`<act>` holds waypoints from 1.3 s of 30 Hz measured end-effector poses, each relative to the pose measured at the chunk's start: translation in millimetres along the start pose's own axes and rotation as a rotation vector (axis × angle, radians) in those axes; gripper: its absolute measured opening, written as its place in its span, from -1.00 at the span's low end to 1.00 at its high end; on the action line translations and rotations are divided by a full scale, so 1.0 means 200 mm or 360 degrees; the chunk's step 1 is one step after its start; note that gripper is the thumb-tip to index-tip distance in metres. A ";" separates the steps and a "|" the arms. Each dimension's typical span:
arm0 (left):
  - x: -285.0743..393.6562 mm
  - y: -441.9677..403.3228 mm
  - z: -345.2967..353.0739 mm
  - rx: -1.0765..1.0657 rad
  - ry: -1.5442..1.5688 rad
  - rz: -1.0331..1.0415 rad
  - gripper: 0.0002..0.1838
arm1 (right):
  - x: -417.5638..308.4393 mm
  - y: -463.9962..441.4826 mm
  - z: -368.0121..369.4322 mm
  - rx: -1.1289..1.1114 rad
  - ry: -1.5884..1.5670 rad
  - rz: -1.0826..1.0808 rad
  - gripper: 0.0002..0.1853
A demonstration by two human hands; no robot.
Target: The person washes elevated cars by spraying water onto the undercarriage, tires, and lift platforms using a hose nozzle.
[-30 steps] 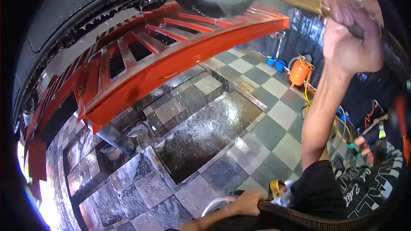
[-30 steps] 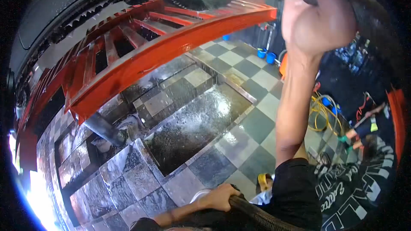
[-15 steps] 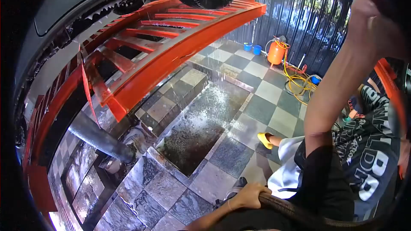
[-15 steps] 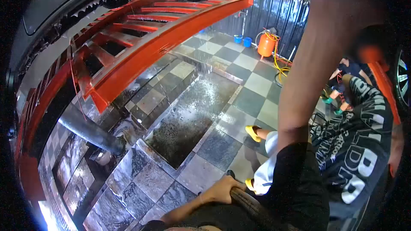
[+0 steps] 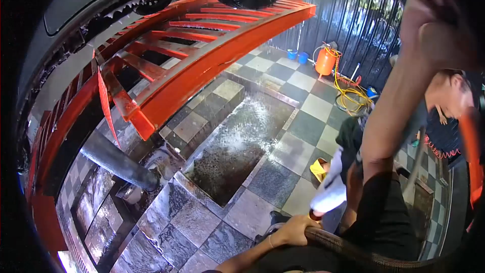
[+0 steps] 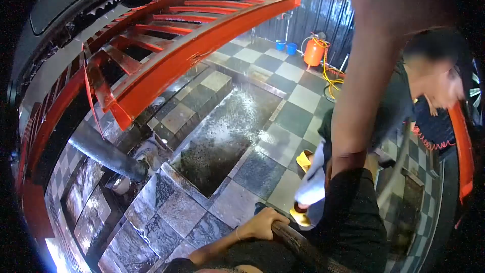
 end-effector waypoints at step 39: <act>-0.24 0.01 0.07 -0.0182 0.0100 -0.0243 -0.71 | 0.08 1.58 -0.07 -0.0132 0.0794 0.1832 -0.89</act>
Point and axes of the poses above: each hand's wrist, its own y-axis away from the middle knuckle, its own z-axis out of the palm, x = y × z, the point moved 2 cm from there along -y, towards the middle knuckle, and after that the axes turned 6 degrees about y, right-handed, at the moved point
